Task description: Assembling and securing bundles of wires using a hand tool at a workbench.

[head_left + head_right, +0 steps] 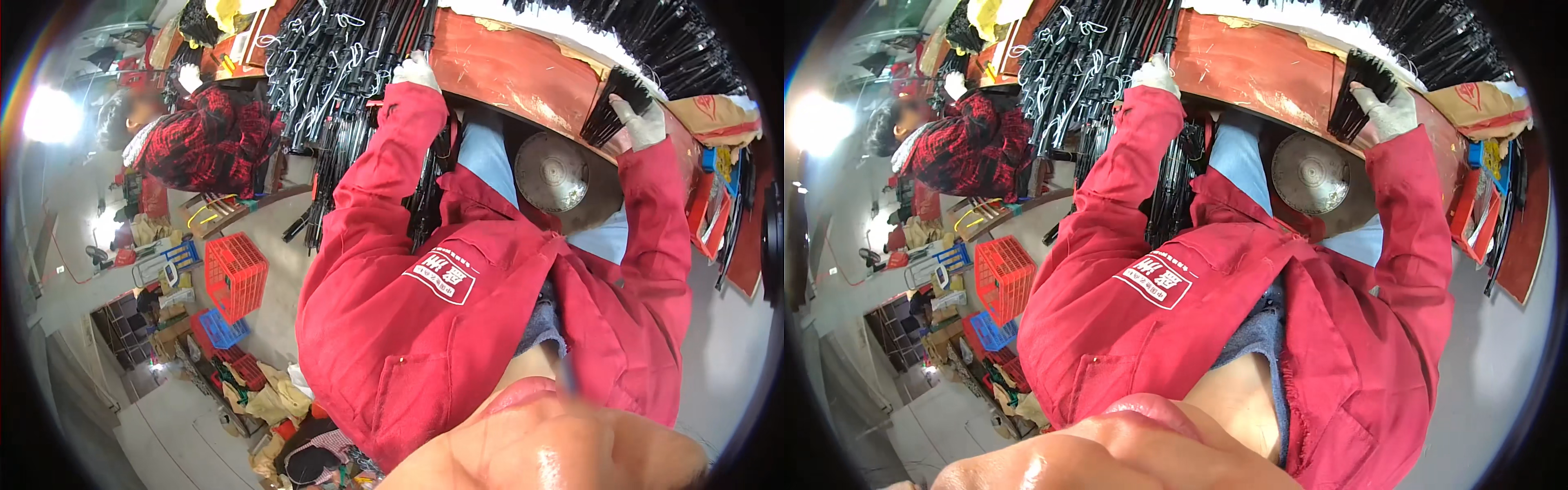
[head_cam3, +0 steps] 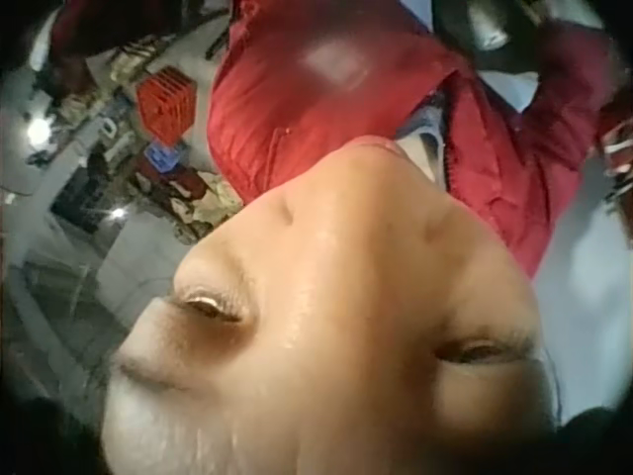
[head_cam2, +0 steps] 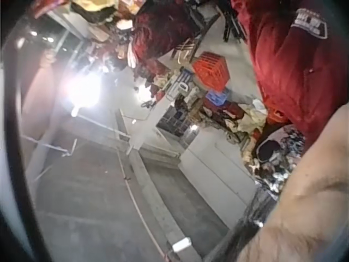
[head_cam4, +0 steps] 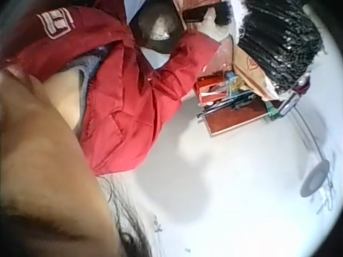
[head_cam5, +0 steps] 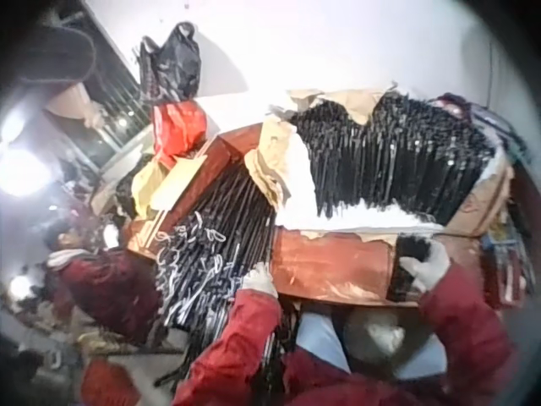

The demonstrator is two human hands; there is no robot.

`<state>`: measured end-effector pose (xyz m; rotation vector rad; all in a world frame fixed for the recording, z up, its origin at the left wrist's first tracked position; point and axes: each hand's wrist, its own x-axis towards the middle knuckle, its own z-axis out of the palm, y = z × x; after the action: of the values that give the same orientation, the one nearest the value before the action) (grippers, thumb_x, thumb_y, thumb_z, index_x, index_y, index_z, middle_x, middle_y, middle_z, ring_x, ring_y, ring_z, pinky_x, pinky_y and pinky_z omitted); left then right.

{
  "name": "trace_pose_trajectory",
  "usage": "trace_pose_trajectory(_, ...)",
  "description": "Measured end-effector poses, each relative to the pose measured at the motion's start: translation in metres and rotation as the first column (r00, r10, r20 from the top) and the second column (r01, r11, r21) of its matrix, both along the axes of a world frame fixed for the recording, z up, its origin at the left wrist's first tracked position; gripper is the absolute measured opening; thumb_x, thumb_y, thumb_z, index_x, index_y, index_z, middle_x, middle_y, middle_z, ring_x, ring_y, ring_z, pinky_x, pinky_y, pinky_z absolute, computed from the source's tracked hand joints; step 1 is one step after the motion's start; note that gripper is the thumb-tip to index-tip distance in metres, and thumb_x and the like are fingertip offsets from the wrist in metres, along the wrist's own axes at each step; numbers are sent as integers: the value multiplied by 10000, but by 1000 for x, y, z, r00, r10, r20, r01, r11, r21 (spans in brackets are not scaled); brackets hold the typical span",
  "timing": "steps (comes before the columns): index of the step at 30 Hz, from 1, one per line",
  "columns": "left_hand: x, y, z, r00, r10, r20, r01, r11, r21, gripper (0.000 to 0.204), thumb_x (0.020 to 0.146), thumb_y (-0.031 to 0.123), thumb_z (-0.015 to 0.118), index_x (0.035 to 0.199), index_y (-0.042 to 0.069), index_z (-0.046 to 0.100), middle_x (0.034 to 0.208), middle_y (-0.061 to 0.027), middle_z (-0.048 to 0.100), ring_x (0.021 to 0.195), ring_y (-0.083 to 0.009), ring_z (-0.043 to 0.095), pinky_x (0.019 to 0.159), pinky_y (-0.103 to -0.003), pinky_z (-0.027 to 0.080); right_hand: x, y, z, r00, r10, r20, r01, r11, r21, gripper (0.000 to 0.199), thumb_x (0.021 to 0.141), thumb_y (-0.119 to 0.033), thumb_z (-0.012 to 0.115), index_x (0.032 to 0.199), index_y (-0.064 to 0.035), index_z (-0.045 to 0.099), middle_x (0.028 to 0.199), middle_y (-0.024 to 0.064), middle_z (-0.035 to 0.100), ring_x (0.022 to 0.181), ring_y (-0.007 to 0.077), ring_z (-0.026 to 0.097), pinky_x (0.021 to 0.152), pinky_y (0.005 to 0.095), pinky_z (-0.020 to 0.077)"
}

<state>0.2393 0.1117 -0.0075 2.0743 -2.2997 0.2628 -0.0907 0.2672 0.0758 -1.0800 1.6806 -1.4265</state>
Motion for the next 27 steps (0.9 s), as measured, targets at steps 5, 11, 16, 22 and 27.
trace_pose_trajectory(5, 8, 4, 57, 31, 399, -916, 777, 567, 273, 245, 826, 218, 546, 978, 33, 495, 760, -86, 536, 607, -184, 508, 561, -277, 453, 0, 19, -10, 994, -28, 104, 28, 1000, 3, 240, 743, 8, 607, 982, 25, 589, 854, 68, 636, 746, 118, 585, 694, 193, 451)
trace_pose_trajectory(11, 12, 6, 46, -310, 635, -708, 905, 426, -14, 357, 827, 323, 542, 1041, 42, 488, 796, -87, 544, 587, -140, 477, 488, -234, 383, 10, 16, -7, 992, 52, 116, -53, 999, 4, 266, 736, 36, 595, 1002, 23, 583, 887, 75, 635, 774, 136, 590, 706, 203, 458)
trace_pose_trajectory(16, -6, 1, 44, -427, 813, -396, 900, 342, -269, 448, 828, 407, 538, 1091, 49, 482, 825, -88, 550, 572, -106, 451, 429, -201, 328, 42, 36, -5, 992, 89, 85, -50, 925, -378, 306, 702, 88, 574, 1001, 22, 584, 914, 68, 635, 786, 127, 587, 731, 193, 455)
trace_pose_trajectory(22, -62, 39, 83, -588, 438, -679, 696, 702, -150, 425, 830, 391, 549, 1097, 67, 480, 857, -91, 543, 576, -108, 459, 464, -197, 341, 42, 26, 11, 989, 136, 56, -108, 932, -346, 323, 748, 46, 558, 1070, 18, 553, 975, 89, 622, 829, 144, 593, 746, 216, 464)
trace_pose_trajectory(27, -125, 38, 74, -628, 259, -734, 655, 686, -318, 439, 817, 323, 589, 1142, 62, 449, 900, -96, 543, 620, -124, 491, 558, -211, 398, 35, 10, -7, 930, 192, 313, -139, 973, -184, 316, 763, 29, 565, 1077, -6, 562, 962, 68, 626, 800, 124, 581, 741, 210, 461)
